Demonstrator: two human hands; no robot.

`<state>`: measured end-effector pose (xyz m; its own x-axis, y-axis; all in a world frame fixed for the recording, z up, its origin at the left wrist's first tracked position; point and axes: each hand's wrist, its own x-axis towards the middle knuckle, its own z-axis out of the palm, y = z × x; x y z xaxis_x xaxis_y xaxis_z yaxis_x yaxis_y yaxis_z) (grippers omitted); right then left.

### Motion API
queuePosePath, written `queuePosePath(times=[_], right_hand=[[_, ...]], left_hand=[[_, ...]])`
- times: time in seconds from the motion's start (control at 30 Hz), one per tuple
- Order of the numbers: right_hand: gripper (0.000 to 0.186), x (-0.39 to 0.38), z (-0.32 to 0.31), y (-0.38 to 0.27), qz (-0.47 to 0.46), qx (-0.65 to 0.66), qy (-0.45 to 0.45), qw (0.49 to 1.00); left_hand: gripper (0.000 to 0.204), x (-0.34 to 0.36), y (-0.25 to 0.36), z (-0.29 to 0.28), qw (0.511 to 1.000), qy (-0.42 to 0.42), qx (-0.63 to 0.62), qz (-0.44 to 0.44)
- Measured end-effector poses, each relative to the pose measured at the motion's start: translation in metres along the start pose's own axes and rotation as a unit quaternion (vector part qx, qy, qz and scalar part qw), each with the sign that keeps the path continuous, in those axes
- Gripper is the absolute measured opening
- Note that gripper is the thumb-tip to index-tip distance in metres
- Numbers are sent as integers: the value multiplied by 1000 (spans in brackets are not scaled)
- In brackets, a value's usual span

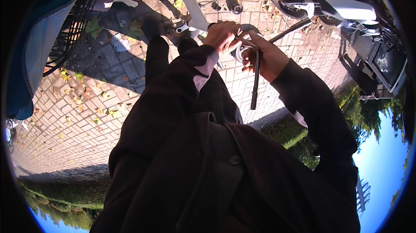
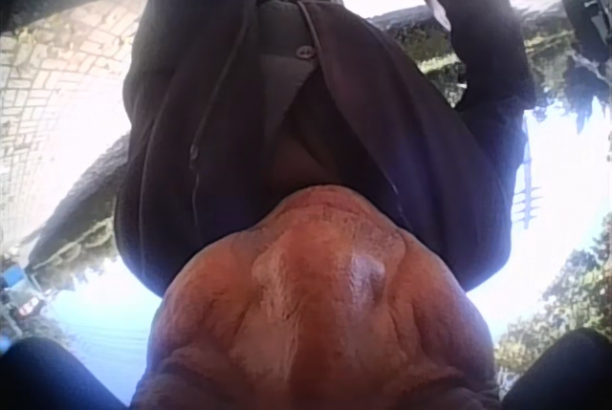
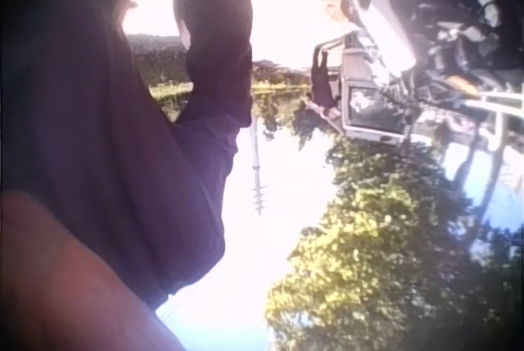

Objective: The person uses a T-handle wrench to loosen and remove a bolt from the scooter's handlebar stem. They then detach the handlebar assembly and set it aside, exposing the internal components of the stem.

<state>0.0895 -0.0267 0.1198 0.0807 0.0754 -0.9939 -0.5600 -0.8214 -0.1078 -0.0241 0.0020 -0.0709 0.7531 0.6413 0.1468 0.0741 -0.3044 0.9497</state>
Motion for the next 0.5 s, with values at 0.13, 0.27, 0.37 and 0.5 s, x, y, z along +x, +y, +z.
queuePosePath(times=[0.13,0.27,0.37,0.5], right_hand=[[34,-51,2,-25,-286,-489,150,811],[43,-61,2,-31,-586,-759,159,235],[35,-24,0,-23,-489,-817,40,303],[17,6,-3,-12,-385,-780,58,490]], left_hand=[[27,4,4,-3,1000,3,20,5],[20,3,4,-3,999,-26,27,-18],[25,-1,0,-3,996,-77,11,-33],[27,-4,-5,4,998,-28,9,-51]])
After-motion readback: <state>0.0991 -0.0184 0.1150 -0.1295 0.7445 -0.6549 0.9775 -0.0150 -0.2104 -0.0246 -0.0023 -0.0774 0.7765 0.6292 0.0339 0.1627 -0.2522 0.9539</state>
